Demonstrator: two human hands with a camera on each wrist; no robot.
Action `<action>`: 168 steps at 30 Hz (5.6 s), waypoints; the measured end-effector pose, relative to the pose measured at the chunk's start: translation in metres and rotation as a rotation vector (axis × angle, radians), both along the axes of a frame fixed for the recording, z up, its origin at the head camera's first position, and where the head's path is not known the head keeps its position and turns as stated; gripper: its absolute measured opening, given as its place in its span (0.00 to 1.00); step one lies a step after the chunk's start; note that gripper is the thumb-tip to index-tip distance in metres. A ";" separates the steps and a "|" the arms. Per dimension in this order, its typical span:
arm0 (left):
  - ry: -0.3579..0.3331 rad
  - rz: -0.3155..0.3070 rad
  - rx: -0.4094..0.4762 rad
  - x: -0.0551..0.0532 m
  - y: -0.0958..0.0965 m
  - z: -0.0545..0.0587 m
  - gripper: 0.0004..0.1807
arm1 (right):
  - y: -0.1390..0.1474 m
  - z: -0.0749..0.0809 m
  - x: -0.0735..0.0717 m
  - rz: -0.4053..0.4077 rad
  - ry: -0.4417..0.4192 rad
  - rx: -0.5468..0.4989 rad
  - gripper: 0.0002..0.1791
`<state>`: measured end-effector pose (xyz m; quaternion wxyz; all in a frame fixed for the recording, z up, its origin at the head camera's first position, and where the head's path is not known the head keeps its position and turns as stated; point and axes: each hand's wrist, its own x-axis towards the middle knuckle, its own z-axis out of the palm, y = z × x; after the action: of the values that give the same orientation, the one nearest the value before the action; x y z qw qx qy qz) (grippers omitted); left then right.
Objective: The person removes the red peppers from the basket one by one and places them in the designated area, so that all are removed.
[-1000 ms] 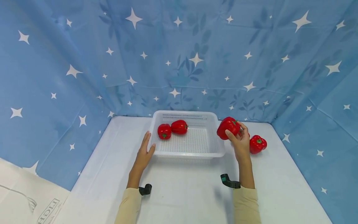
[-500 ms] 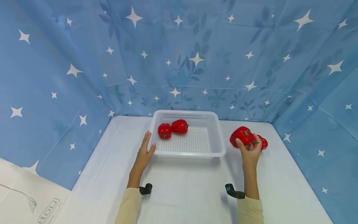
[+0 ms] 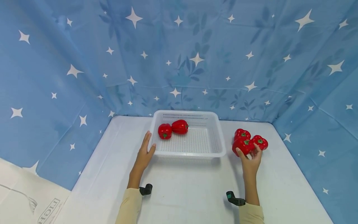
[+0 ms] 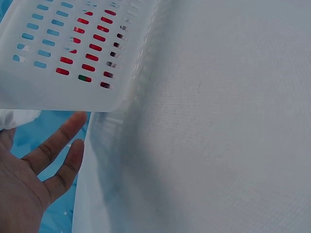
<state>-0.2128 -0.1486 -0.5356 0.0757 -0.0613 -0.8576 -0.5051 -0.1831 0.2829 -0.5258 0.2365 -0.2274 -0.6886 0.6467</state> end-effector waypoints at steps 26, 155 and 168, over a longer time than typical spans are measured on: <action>0.026 0.000 0.013 -0.003 0.001 -0.001 0.34 | -0.002 -0.033 -0.006 0.079 -0.048 0.119 0.48; -0.007 0.046 -0.236 -0.011 0.004 0.013 0.39 | -0.167 0.036 -0.177 0.841 -0.429 0.205 0.42; 0.010 0.059 -0.245 -0.011 0.004 0.013 0.38 | -0.175 0.026 -0.184 0.863 -0.456 0.114 0.44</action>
<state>-0.2243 -0.1450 -0.5229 0.0865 -0.0475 -0.9138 -0.3940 -0.3675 0.1080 -0.4994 -0.1978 -0.0437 -0.7884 0.5808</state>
